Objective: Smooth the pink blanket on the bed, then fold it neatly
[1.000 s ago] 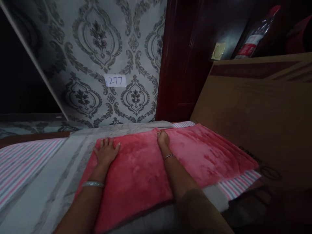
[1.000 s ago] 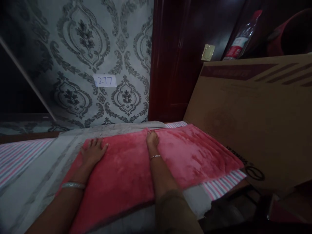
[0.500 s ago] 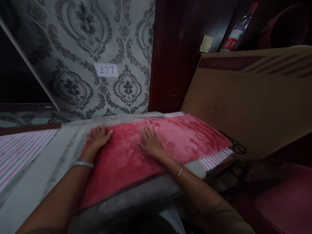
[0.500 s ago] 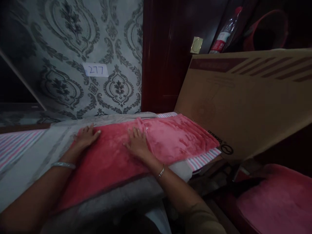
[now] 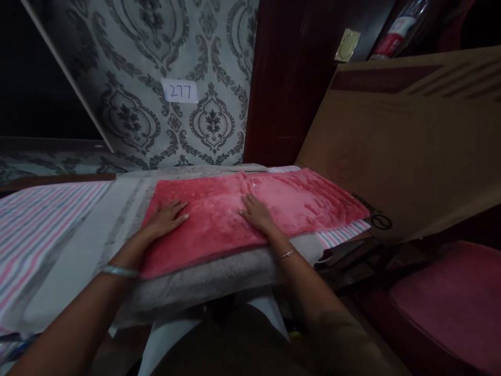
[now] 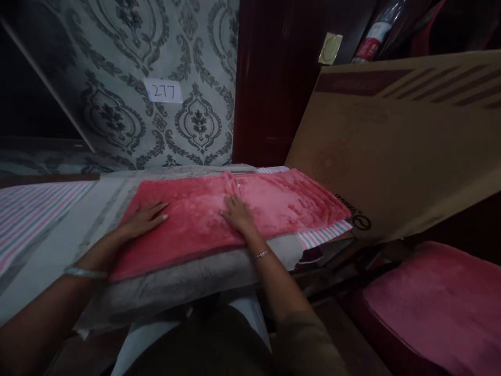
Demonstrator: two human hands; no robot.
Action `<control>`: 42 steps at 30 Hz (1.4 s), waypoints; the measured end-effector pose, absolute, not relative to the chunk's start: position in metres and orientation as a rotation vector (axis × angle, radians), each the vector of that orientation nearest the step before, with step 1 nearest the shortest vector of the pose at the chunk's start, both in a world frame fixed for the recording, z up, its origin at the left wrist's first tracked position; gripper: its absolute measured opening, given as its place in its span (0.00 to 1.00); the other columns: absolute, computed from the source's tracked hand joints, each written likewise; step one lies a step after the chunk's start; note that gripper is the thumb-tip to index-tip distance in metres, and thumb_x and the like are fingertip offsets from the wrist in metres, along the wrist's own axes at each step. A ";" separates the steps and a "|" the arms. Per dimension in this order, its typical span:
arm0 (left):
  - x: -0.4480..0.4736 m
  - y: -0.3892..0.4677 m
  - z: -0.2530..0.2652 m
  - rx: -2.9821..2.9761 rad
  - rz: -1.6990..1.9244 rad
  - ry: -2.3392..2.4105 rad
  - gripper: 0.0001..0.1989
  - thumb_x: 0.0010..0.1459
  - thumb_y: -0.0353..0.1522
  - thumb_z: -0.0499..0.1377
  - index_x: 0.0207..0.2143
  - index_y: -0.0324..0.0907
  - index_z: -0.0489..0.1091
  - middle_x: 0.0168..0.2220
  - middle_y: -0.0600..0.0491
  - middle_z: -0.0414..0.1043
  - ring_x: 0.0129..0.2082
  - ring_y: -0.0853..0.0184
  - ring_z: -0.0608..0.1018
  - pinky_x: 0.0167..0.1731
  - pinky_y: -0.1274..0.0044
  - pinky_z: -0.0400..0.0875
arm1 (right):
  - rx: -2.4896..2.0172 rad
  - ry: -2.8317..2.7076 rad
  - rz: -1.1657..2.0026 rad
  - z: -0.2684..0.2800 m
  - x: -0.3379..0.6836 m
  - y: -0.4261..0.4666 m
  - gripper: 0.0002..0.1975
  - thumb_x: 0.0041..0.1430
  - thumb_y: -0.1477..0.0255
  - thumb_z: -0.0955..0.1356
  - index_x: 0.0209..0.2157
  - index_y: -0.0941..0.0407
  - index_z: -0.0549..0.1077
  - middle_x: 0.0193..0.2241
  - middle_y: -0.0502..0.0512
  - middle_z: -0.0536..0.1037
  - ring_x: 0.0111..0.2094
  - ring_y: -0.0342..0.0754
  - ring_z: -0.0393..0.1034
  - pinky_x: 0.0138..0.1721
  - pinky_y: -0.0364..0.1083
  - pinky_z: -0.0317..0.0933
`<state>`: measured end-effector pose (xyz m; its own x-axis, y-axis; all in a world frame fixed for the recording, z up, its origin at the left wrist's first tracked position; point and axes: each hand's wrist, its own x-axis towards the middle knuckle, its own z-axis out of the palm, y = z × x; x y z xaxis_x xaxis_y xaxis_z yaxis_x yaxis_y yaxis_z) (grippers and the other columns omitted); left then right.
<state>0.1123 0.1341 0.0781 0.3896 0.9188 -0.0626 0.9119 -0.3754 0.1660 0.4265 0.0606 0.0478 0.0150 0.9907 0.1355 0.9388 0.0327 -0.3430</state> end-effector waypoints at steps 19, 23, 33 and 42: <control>0.087 0.052 0.072 1.904 0.548 2.201 0.35 0.66 0.45 0.47 0.70 0.40 0.48 0.63 0.36 0.64 0.59 0.43 0.72 0.55 0.54 0.69 | -2.026 -1.565 0.136 0.033 0.437 0.036 0.29 0.65 0.73 0.62 0.67 0.58 0.59 0.55 0.66 0.73 0.55 0.56 0.69 0.56 0.52 0.62; 0.081 0.056 0.068 1.895 0.535 2.193 0.35 0.66 0.45 0.48 0.70 0.40 0.49 0.61 0.36 0.67 0.57 0.42 0.74 0.53 0.53 0.70 | -1.969 -1.549 0.143 0.019 0.446 0.039 0.28 0.64 0.73 0.63 0.65 0.60 0.62 0.57 0.66 0.73 0.56 0.55 0.68 0.58 0.53 0.61; 0.096 0.071 0.093 2.383 0.781 2.032 0.36 0.64 0.45 0.46 0.65 0.28 0.59 0.63 0.32 0.61 0.64 0.45 0.65 0.63 0.57 0.60 | -1.829 -1.801 -0.037 0.073 0.413 0.039 0.29 0.67 0.65 0.62 0.67 0.58 0.60 0.63 0.65 0.66 0.64 0.57 0.56 0.64 0.56 0.52; 0.170 0.094 0.059 2.653 0.202 1.693 0.33 0.64 0.46 0.52 0.69 0.49 0.55 0.72 0.48 0.46 0.71 0.43 0.49 0.67 0.46 0.42 | -1.876 -2.033 0.157 0.045 0.364 0.069 0.30 0.70 0.55 0.60 0.69 0.49 0.58 0.71 0.55 0.52 0.71 0.59 0.42 0.69 0.65 0.34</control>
